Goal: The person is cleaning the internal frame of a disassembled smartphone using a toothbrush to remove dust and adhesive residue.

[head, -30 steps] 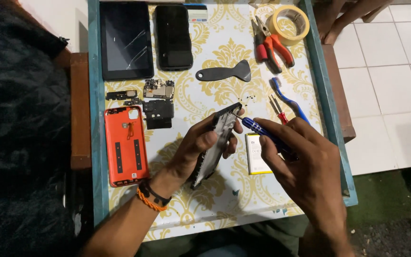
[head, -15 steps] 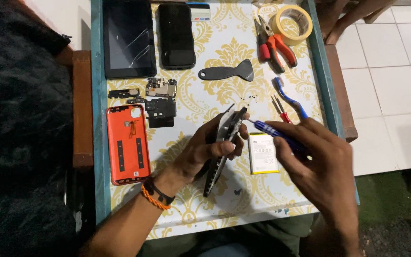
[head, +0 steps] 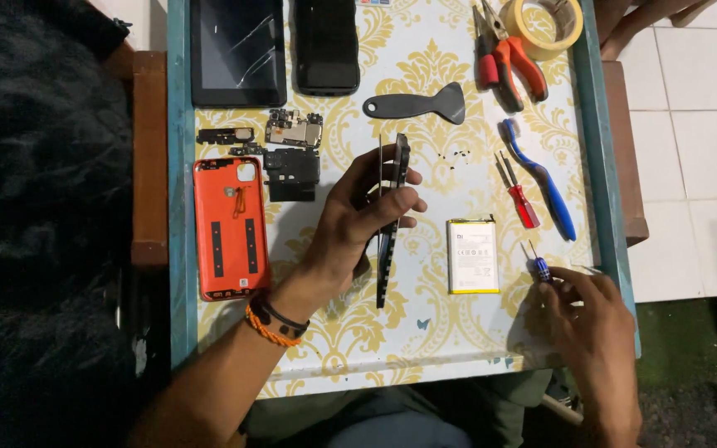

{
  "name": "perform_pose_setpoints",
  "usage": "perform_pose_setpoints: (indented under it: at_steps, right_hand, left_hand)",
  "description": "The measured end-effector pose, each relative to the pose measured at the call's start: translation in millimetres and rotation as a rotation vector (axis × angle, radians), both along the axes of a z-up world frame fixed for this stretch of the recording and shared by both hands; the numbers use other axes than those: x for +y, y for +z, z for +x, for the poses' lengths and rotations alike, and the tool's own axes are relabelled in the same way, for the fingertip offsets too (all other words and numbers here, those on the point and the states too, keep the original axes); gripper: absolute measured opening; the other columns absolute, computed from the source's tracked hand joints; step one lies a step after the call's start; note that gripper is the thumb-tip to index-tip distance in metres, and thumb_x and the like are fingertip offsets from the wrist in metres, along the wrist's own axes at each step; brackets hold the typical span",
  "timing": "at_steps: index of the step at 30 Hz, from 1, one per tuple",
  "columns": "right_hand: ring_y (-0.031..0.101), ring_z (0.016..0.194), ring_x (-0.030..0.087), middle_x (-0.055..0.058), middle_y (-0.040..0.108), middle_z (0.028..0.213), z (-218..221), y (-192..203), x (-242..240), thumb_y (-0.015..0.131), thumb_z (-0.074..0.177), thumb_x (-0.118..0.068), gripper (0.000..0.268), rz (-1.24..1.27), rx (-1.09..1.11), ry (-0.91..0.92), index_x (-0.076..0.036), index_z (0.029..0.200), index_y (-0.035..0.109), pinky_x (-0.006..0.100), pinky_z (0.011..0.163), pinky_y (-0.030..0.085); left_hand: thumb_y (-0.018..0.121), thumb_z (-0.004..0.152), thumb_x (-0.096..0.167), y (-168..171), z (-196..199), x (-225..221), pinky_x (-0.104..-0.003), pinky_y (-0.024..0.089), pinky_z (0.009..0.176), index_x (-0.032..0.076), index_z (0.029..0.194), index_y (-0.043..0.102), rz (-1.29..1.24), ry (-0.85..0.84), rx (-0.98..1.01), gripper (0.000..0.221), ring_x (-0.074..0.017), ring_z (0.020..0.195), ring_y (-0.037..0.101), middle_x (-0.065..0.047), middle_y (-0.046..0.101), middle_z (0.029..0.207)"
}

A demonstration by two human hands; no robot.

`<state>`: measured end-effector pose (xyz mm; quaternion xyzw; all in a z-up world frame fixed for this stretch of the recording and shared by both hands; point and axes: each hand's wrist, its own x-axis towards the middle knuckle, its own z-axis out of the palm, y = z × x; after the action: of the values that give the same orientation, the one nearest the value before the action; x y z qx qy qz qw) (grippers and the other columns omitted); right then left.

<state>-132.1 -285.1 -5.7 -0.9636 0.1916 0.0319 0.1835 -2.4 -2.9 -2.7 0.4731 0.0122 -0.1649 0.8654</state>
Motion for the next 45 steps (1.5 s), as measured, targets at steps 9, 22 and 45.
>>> perform_pose_setpoints:
  at_steps: [9,22,45]
  right_hand:
    - [0.071,0.077,0.012,0.001,0.076,0.097,15.7,21.8,92.7,0.075,0.09,-0.025,0.017,0.444,-0.292,0.306,-0.012,0.1,0.072,0.024,0.068,0.056]
    - [0.066,0.11,0.015,0.007,0.067,0.114,26.8,3.6,137.6,0.073,0.092,-0.015,0.009,0.93,-0.224,0.205,-0.012,0.091,0.065,0.025,0.071,0.055]
    - [0.076,0.077,0.032,0.013,0.063,0.093,21.8,-15.1,113.2,0.063,0.098,-0.021,0.02,1.237,-0.26,-0.332,-0.003,0.103,0.058,0.04,0.087,0.066]
  left_hand:
    - [0.079,0.077,0.036,8.2,-3.9,-4.8,-0.039,0.064,0.078,0.006,0.111,0.062,0.07,0.08,-0.033,0.049,-0.0198,0.09,0.072,-0.009,0.07,0.1]
    - [0.078,0.081,0.04,8.8,-6.3,-5.0,-0.027,0.049,0.076,0.012,0.1,0.06,0.13,0.178,-0.126,0.038,-0.0116,0.081,0.056,0.001,0.059,0.086]
    - [0.062,0.083,0.043,-0.4,15.2,13.0,-0.04,0.052,0.082,0.011,0.144,0.054,-0.466,0.021,0.27,0.069,-0.0272,0.111,0.064,-0.016,0.064,0.131]
